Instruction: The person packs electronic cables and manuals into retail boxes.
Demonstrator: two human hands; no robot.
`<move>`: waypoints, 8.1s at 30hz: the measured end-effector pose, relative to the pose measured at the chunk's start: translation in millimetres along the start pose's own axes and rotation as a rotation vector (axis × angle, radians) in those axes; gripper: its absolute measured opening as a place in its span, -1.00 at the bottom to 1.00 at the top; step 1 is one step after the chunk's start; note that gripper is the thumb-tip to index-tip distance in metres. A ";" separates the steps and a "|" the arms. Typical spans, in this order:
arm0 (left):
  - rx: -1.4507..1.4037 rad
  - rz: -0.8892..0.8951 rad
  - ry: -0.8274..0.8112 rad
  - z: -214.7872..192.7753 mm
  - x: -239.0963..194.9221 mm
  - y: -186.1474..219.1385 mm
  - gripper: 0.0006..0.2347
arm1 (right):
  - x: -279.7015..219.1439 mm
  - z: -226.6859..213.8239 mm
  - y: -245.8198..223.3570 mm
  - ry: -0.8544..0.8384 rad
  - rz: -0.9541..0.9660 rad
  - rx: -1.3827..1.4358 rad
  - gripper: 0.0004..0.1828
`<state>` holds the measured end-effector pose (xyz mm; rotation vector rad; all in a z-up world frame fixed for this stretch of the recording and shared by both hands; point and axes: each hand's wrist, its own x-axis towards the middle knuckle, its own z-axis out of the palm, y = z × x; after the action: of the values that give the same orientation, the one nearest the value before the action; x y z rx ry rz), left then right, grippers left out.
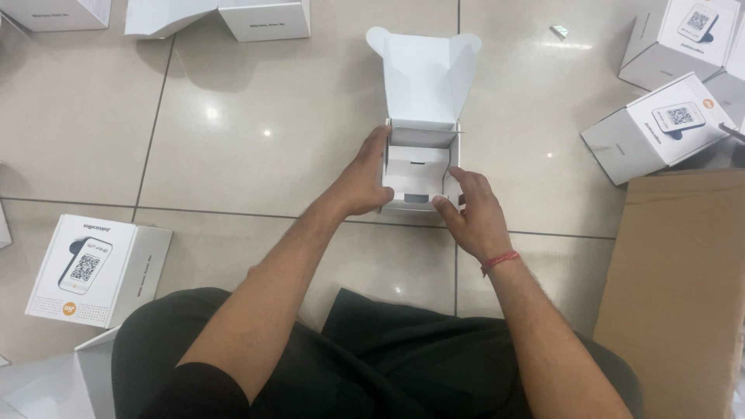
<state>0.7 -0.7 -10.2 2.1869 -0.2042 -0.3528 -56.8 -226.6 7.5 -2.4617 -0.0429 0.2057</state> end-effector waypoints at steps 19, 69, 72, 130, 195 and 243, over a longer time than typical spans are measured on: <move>-0.214 0.201 0.366 12.2 -14.5 48.9 -0.69 | 12.7 -11.1 30.2 0.324 0.136 0.689 -0.70; -0.398 0.606 -0.341 340.8 38.3 287.6 -0.58 | -78.3 -231.4 393.8 0.166 0.769 -0.236 -0.05; -0.357 0.604 -0.298 329.4 32.2 283.0 -0.58 | -79.9 -227.0 402.6 0.137 0.753 -0.211 -0.08; -0.154 0.037 -0.277 5.1 -40.6 39.8 -0.57 | 12.4 18.2 11.8 -0.435 0.022 1.710 -0.45; 0.412 -0.130 0.152 28.8 -32.3 7.8 -0.69 | 1.4 27.1 -28.8 0.265 -0.420 -0.261 -0.79; 0.236 -0.020 0.271 35.0 -40.7 10.7 -0.51 | 1.7 -5.5 -26.1 0.470 -0.501 0.078 -0.85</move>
<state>-49.3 -22.5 -14.2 2.4424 -0.0754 -0.0413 -53.8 -209.4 27.7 -2.2759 -0.4300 -0.5719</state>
